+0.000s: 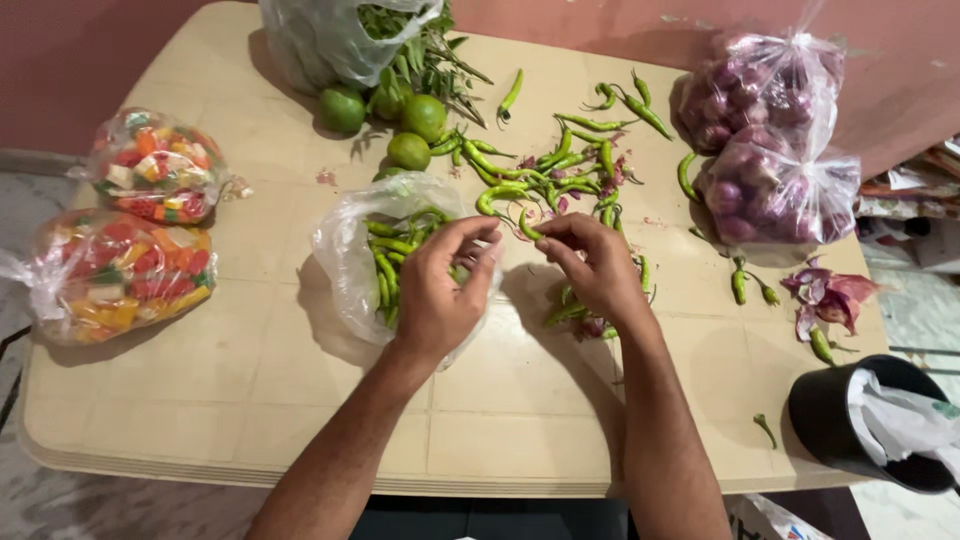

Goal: The person picks up green chilies one by one, removes their stems by hand, places the chilies into a plastic bag, and then ties the bag shut.

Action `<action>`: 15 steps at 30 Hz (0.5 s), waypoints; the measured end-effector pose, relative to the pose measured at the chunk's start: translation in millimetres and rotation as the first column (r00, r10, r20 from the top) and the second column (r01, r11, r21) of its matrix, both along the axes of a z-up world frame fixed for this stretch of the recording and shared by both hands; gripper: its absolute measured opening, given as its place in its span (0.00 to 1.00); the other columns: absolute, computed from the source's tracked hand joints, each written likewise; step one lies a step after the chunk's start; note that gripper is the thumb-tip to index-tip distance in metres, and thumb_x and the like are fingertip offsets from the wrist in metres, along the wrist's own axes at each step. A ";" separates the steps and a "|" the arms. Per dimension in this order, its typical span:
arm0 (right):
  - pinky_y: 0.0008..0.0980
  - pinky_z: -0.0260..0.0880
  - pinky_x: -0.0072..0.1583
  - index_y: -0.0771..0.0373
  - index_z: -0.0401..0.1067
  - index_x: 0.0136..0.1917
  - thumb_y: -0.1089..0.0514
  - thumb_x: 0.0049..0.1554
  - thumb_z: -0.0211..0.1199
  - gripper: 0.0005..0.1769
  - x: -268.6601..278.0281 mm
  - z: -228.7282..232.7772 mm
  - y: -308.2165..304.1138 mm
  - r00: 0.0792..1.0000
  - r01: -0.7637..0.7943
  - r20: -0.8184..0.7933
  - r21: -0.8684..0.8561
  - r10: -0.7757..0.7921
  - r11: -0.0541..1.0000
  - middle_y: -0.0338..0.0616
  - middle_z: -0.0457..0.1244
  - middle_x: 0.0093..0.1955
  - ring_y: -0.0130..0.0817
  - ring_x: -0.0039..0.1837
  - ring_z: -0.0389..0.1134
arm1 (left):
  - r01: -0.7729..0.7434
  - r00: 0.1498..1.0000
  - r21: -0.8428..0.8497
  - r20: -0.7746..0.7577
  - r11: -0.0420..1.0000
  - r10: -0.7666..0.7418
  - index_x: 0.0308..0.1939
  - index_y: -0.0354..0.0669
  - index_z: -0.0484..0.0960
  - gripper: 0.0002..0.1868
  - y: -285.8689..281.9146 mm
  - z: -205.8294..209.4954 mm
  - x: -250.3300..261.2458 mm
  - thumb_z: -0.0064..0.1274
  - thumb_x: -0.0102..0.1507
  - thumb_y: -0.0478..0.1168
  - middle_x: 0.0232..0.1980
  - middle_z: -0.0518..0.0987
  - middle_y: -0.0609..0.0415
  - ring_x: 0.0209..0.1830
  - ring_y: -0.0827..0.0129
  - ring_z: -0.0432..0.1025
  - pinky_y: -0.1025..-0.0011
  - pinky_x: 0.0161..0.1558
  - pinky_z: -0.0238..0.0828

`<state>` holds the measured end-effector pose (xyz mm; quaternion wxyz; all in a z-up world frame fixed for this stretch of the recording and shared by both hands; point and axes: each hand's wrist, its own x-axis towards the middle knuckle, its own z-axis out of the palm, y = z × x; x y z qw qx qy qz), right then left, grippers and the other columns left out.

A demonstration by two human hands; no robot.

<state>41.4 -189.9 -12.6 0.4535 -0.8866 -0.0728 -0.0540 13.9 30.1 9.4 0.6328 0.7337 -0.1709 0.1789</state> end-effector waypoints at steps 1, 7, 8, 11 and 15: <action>0.29 0.73 0.54 0.64 0.77 0.55 0.62 0.59 0.66 0.10 0.3 -1.5 1.7 0.996 -0.080 -0.029 0.182 0.086 0.980 0.43 0.70 0.50 0.28 0.52 0.72 | 0.032 0.998 -0.017 -0.057 0.999 -0.033 0.54 0.36 0.80 0.15 -1.7 -0.8 0.4 0.58 0.63 0.32 0.48 0.84 0.49 0.40 0.71 0.81 0.74 0.41 0.78; 0.29 0.75 0.56 0.68 0.77 0.50 0.63 0.58 0.70 0.08 -5.8 -13.3 11.8 0.966 -0.260 0.087 0.292 0.245 0.920 0.43 0.72 0.47 0.27 0.52 0.72 | 0.130 0.991 -0.039 -0.032 0.991 -0.131 0.47 0.35 0.84 0.09 3.2 -9.2 6.3 0.62 0.64 0.33 0.44 0.84 0.51 0.39 0.74 0.80 0.75 0.41 0.79; 0.29 0.75 0.56 0.68 0.77 0.49 0.63 0.58 0.70 0.07 -6.5 -13.6 11.3 0.959 -0.282 0.086 0.329 0.268 0.901 0.43 0.72 0.47 0.27 0.51 0.73 | 0.128 0.991 -0.039 -0.033 0.991 -0.129 0.47 0.35 0.84 0.09 6.3 -9.6 7.1 0.62 0.64 0.33 0.44 0.84 0.51 0.39 0.74 0.80 0.75 0.41 0.79; 0.29 0.77 0.51 0.66 0.80 0.49 0.60 0.59 0.69 0.07 -1.6 -8.8 2.8 0.999 -0.023 0.045 0.186 0.015 0.982 0.43 0.73 0.44 0.28 0.47 0.74 | 0.050 0.996 0.024 0.078 0.998 -0.052 0.49 0.39 0.86 0.08 24.7 -5.0 11.5 0.60 0.66 0.33 0.48 0.84 0.52 0.40 0.71 0.80 0.75 0.39 0.80; 0.30 0.76 0.50 0.65 0.81 0.50 0.59 0.59 0.70 0.08 3.0 7.1 -13.4 0.948 0.230 0.262 -0.173 -0.180 0.958 0.46 0.72 0.46 0.30 0.46 0.74 | -0.331 0.911 0.446 0.381 0.832 0.158 0.48 0.42 0.87 0.10 48.6 8.2 14.7 0.63 0.62 0.36 0.44 0.82 0.52 0.40 0.61 0.79 0.66 0.42 0.77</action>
